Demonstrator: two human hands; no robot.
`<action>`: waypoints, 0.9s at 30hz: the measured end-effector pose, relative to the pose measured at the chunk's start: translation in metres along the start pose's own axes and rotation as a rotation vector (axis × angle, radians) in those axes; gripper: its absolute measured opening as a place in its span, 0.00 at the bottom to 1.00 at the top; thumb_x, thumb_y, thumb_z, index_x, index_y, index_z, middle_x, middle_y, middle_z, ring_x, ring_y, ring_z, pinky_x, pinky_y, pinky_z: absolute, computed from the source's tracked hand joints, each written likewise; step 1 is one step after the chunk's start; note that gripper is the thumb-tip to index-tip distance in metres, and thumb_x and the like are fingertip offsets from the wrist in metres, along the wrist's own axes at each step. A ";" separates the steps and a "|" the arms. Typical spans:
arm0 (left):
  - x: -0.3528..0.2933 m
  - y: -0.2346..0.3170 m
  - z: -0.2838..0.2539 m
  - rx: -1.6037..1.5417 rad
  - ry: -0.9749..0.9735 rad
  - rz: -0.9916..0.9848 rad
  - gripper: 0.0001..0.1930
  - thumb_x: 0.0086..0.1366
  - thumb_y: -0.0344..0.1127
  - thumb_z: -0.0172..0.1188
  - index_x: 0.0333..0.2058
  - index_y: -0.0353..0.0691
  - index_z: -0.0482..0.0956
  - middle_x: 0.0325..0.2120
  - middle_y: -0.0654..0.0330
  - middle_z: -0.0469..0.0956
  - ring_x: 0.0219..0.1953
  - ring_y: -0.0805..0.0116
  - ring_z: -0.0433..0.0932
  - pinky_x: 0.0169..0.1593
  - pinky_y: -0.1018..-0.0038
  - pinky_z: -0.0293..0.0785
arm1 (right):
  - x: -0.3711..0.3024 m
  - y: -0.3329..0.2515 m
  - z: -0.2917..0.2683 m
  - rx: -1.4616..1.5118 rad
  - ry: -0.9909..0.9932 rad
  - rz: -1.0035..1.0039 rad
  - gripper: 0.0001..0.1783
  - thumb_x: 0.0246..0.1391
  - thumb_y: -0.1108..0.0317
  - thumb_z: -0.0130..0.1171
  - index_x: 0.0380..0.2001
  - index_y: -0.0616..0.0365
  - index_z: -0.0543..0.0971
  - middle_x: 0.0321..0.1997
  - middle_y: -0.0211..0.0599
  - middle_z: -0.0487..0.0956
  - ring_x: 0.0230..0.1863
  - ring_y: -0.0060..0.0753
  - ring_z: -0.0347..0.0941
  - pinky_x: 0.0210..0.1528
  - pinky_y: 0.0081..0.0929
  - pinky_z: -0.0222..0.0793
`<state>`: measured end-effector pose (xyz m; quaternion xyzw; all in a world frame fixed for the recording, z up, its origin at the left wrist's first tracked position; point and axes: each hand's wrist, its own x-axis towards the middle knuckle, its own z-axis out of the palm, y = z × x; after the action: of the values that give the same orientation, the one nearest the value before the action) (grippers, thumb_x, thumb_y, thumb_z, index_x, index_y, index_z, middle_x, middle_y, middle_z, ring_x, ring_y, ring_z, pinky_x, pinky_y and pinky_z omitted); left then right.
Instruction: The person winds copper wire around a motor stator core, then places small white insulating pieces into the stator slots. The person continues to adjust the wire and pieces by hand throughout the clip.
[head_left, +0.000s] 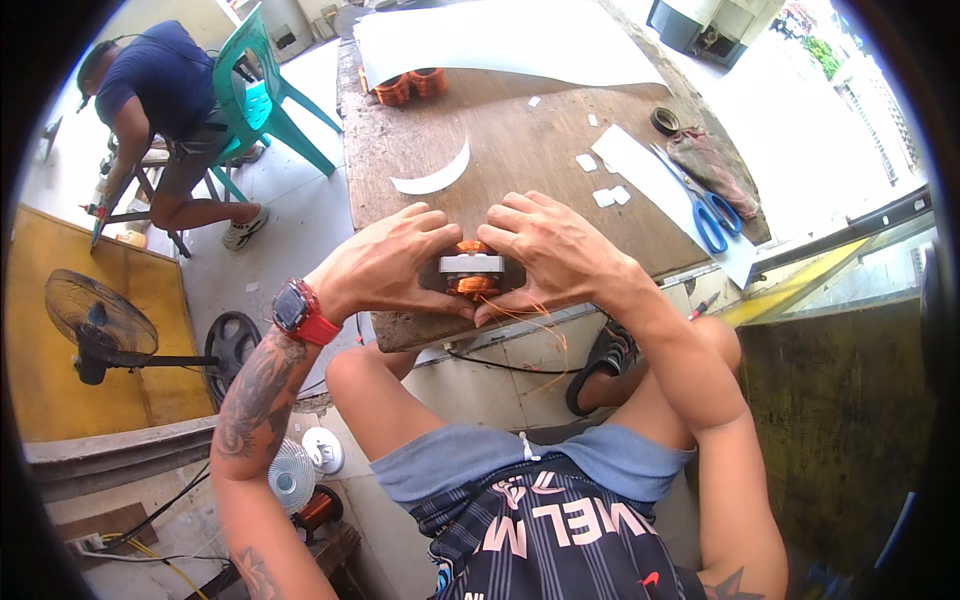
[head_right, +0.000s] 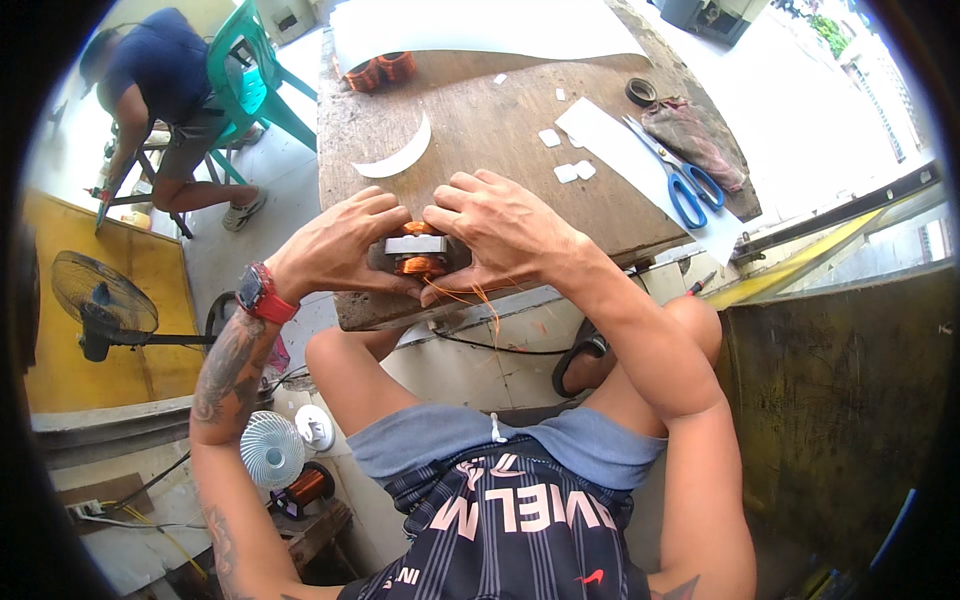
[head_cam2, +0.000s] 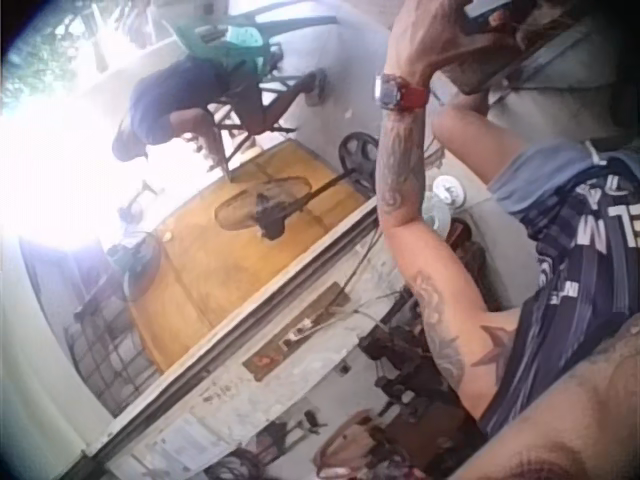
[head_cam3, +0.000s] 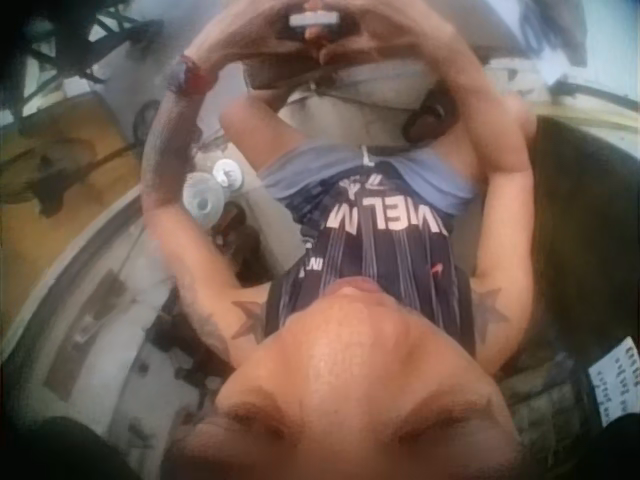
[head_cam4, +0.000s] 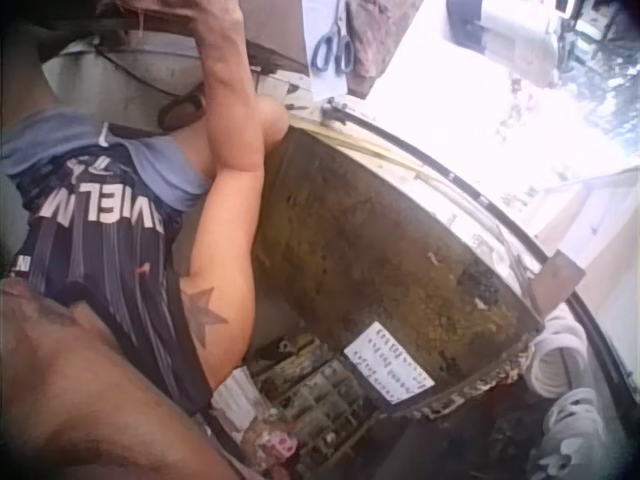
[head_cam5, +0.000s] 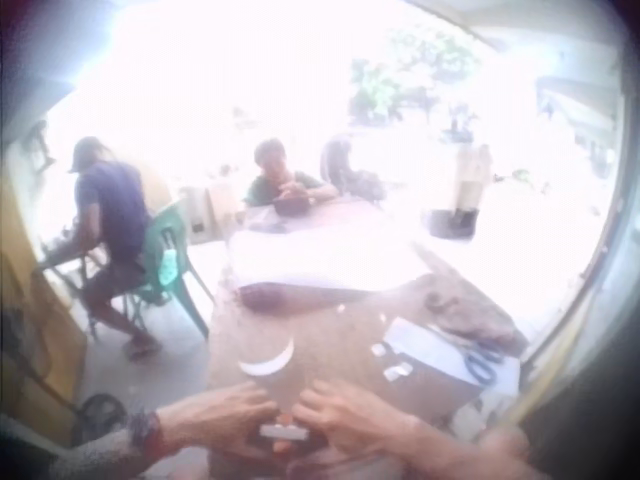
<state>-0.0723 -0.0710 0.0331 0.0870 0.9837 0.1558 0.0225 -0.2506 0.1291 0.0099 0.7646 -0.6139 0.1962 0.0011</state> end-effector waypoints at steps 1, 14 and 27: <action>0.001 -0.002 0.001 0.000 -0.038 0.008 0.34 0.59 0.62 0.74 0.51 0.38 0.81 0.39 0.54 0.79 0.47 0.53 0.78 0.52 0.60 0.78 | -0.001 0.002 0.001 -0.024 -0.033 -0.006 0.42 0.50 0.29 0.72 0.45 0.60 0.81 0.46 0.42 0.81 0.52 0.45 0.77 0.58 0.40 0.73; -0.023 0.036 0.009 -0.677 0.016 0.165 0.30 0.65 0.63 0.72 0.39 0.35 0.85 0.21 0.55 0.75 0.24 0.58 0.77 0.31 0.63 0.70 | -0.025 -0.025 0.001 0.862 -0.064 0.057 0.33 0.56 0.37 0.73 0.39 0.61 0.85 0.29 0.38 0.80 0.34 0.37 0.79 0.37 0.35 0.71; -0.028 0.072 0.042 -1.393 0.109 -0.180 0.30 0.74 0.61 0.62 0.36 0.32 0.86 0.24 0.65 0.80 0.29 0.78 0.76 0.33 0.76 0.72 | -0.041 -0.045 0.006 1.391 -0.081 0.353 0.36 0.69 0.33 0.60 0.32 0.62 0.83 0.26 0.27 0.75 0.30 0.20 0.69 0.31 0.25 0.63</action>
<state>-0.0298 0.0045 0.0162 -0.0373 0.6582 0.7511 0.0362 -0.2138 0.1766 0.0027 0.4840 -0.4606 0.5108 -0.5409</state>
